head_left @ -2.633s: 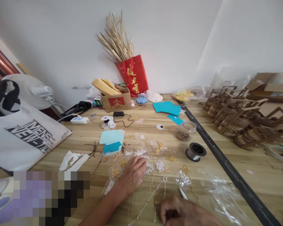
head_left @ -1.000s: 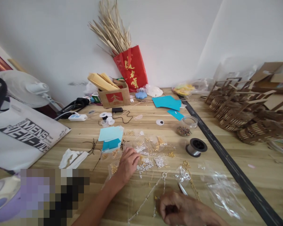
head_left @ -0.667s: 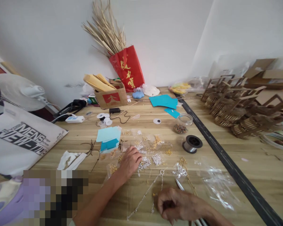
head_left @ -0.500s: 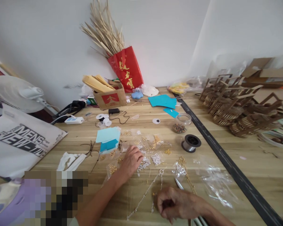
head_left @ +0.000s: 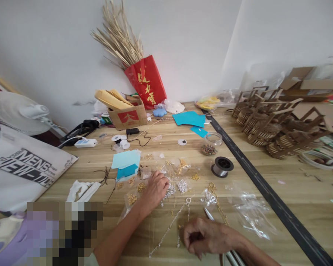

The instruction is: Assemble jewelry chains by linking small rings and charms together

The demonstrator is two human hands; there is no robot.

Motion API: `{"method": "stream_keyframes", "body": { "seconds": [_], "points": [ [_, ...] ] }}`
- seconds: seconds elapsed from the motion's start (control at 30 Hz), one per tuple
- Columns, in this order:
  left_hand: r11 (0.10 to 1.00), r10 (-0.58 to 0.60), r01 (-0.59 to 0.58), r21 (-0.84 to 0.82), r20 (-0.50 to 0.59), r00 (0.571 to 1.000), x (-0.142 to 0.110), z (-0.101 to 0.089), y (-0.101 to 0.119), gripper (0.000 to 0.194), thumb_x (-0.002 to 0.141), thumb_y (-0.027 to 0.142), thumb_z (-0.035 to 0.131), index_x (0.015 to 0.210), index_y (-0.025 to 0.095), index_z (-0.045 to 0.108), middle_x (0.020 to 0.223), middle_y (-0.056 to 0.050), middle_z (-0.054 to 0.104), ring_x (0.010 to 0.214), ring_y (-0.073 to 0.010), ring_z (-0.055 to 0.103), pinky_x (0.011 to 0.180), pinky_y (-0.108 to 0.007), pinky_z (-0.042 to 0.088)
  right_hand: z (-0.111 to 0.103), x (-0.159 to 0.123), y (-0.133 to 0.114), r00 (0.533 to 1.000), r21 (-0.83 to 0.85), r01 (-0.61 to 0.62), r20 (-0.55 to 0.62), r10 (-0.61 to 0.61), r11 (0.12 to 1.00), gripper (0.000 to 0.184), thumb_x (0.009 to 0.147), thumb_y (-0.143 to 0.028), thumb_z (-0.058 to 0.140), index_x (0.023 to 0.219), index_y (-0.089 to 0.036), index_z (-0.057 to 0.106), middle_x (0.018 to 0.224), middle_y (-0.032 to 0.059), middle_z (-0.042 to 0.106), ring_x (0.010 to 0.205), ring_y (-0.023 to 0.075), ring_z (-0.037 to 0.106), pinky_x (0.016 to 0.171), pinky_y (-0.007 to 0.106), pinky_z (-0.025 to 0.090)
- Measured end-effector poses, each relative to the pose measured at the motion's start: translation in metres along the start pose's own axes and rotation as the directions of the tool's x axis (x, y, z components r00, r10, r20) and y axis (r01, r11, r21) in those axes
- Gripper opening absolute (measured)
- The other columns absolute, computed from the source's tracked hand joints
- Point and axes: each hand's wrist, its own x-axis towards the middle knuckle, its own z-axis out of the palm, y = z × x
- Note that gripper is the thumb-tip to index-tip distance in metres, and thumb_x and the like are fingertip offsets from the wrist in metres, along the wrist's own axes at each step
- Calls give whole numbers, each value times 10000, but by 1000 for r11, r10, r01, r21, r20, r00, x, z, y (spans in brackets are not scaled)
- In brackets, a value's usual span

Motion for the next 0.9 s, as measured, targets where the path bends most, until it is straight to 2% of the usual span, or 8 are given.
{"method": "stream_keyframes", "body": {
  "seconds": [0.17, 0.37, 0.63, 0.8, 0.9],
  "points": [
    [1000, 21, -21, 7, -4, 1000, 0, 2, 1, 210, 834, 86, 577, 656, 177, 643, 711, -42, 620, 819, -229, 518, 764, -365, 414, -1, 1, 1, 1000, 20, 19, 3, -19, 1000, 52, 720, -121, 625, 771, -127, 634, 636, -35, 568, 545, 65, 506, 510, 150, 368],
    [999, 24, -24, -22, -28, 999, -1, -1, 2, 200, 829, 76, 569, 680, 179, 652, 728, -44, 632, 837, -228, 521, 781, -369, 423, -1, 0, -2, 1000, 24, -12, 0, 12, 1000, 57, 718, -140, 642, 770, -122, 627, 627, -30, 566, 539, 73, 511, 503, 157, 369],
    [976, -52, 31, -215, -91, 994, -3, -8, -1, 151, 767, 56, 616, 684, 180, 641, 740, -41, 659, 846, -223, 553, 796, -364, 447, 0, 2, 6, 1000, 70, 11, 12, -11, 998, 62, 742, -139, 638, 799, -115, 633, 603, -35, 559, 526, 69, 522, 500, 151, 384],
    [901, -183, 113, -418, -131, 974, -9, -18, 3, 123, 753, 93, 594, 662, 170, 622, 723, -32, 645, 782, -199, 576, 776, -336, 450, 0, 3, 6, 1000, 91, 30, 0, -30, 995, 48, 727, -131, 653, 767, -123, 628, 595, -46, 547, 518, 60, 516, 482, 138, 372],
    [771, -293, 203, -604, -53, 955, -16, -25, 5, 79, 766, 168, 602, 693, 163, 632, 730, -29, 649, 737, -181, 584, 720, -294, 451, 0, 2, 6, 1000, 81, 27, -1, -27, 996, 51, 734, -139, 655, 777, -124, 633, 601, -44, 552, 521, 59, 514, 483, 139, 371]
  ]
}}
